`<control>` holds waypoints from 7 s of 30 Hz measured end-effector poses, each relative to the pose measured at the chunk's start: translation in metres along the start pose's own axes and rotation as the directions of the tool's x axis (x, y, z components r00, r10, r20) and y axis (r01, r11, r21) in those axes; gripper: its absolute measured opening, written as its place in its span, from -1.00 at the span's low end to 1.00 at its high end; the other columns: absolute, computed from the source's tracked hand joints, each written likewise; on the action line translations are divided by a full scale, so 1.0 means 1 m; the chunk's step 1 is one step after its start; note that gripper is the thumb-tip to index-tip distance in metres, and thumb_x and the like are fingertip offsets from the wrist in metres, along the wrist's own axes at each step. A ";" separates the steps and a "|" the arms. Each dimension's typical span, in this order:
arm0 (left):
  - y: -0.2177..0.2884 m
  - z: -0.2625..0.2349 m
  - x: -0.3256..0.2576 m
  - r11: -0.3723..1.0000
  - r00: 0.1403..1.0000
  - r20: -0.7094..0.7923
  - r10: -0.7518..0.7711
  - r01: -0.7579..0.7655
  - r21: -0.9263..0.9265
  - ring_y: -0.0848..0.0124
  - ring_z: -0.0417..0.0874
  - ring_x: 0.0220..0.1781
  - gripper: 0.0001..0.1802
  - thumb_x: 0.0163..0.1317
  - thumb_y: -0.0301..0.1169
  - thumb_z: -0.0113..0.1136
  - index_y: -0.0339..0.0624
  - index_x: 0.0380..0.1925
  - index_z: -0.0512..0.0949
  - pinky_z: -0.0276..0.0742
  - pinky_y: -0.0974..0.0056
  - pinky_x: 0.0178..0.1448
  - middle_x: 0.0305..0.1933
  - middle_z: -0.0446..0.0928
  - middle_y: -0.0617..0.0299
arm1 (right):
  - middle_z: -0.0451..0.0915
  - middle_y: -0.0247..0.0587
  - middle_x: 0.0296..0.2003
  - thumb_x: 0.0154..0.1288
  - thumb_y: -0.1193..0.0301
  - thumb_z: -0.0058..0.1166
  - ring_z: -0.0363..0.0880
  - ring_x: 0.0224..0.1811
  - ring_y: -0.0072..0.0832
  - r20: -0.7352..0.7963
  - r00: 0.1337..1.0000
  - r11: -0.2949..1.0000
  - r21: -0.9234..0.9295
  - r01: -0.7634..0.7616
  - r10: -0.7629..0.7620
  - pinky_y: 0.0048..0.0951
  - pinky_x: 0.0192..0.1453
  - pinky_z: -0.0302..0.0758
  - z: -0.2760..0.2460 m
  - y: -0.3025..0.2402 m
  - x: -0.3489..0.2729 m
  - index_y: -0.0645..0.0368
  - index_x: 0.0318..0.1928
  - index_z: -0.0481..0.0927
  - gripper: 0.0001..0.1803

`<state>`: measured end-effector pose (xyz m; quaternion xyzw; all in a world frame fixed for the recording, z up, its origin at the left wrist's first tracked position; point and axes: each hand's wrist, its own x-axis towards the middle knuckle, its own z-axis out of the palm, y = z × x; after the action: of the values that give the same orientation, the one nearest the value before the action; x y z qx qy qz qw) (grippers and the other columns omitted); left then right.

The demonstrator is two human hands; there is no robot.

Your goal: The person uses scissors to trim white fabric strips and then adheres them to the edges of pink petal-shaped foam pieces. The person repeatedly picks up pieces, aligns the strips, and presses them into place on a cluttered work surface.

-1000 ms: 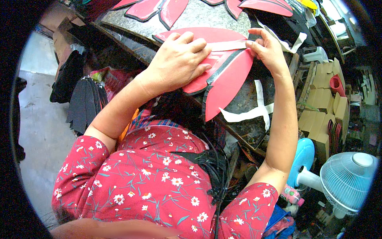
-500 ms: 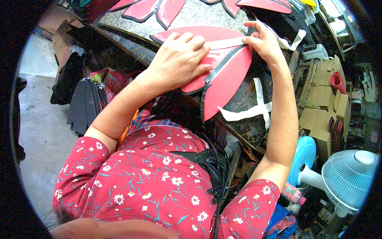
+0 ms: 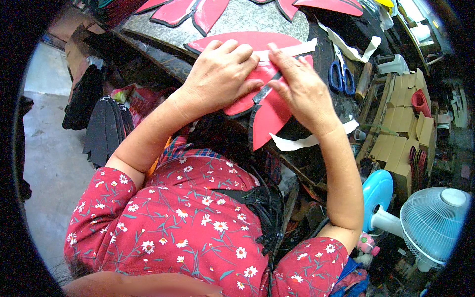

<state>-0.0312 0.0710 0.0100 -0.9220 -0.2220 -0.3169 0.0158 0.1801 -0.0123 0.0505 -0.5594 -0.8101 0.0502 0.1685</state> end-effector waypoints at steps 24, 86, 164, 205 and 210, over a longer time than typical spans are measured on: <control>-0.018 0.002 -0.016 0.991 0.977 0.198 0.072 -0.048 -0.127 0.19 0.27 0.54 -0.31 0.38 0.06 0.03 -0.14 0.36 0.38 0.10 -0.02 0.58 0.49 0.32 0.09 | 0.66 -0.06 0.08 0.49 0.13 0.02 0.59 0.19 -0.09 -0.173 0.983 0.994 -0.079 -0.082 0.067 -0.20 0.31 0.47 0.007 0.012 0.014 0.00 0.52 0.16 -0.30; -0.039 0.046 0.051 0.985 0.998 -0.032 0.058 -0.063 -0.161 0.11 0.69 -0.12 -0.65 0.23 -0.06 0.25 -0.09 -0.22 0.61 0.57 0.05 0.00 -0.26 0.64 0.10 | 0.56 -0.33 -0.55 -0.08 -0.20 0.39 0.54 -0.47 -0.43 0.129 0.645 0.653 -0.264 -0.710 0.753 -0.33 -0.31 0.42 -0.080 0.023 -0.037 0.08 -0.28 0.63 -0.38; 0.074 -0.024 0.017 0.364 0.912 0.384 0.143 0.313 -0.877 0.39 0.66 -0.28 -0.69 0.30 -0.27 0.31 -0.31 -0.13 0.62 0.56 0.24 -0.10 -0.38 0.62 0.14 | 0.67 -0.01 -0.12 0.26 0.52 0.13 0.67 -0.27 -0.45 -0.112 0.705 0.507 0.773 -0.380 0.700 -0.48 -0.13 0.62 -0.083 -0.078 -0.089 0.25 0.42 0.26 -0.30; -0.035 -0.010 -0.037 0.855 0.984 -0.143 -0.108 0.018 -0.518 0.10 0.61 -0.03 -0.58 0.08 -0.36 0.35 -0.11 -0.01 0.57 0.53 0.05 0.12 -0.19 0.62 0.13 | 0.33 -0.55 -0.53 0.30 0.26 0.10 0.19 -0.54 -0.77 0.592 0.804 0.604 0.660 -0.447 -0.052 -0.67 -0.48 0.10 -0.046 -0.017 0.058 -0.04 0.52 0.25 -0.23; -0.034 -0.009 -0.036 0.872 0.990 -0.124 -0.070 0.001 -0.490 0.16 0.60 -0.07 -0.67 0.09 -0.28 0.39 -0.05 -0.12 0.60 0.51 0.06 0.09 -0.23 0.61 0.23 | 0.45 -0.49 -0.59 0.25 0.15 0.15 0.37 -0.60 -0.75 0.552 0.831 0.749 0.526 -0.403 0.059 -0.66 -0.51 0.28 -0.038 -0.001 0.068 -0.03 0.51 0.27 -0.19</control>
<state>-0.0756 0.0859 -0.0078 -0.8676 -0.1500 -0.4260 -0.2081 0.1705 0.0459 0.1006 -0.5377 -0.6831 0.4798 0.1186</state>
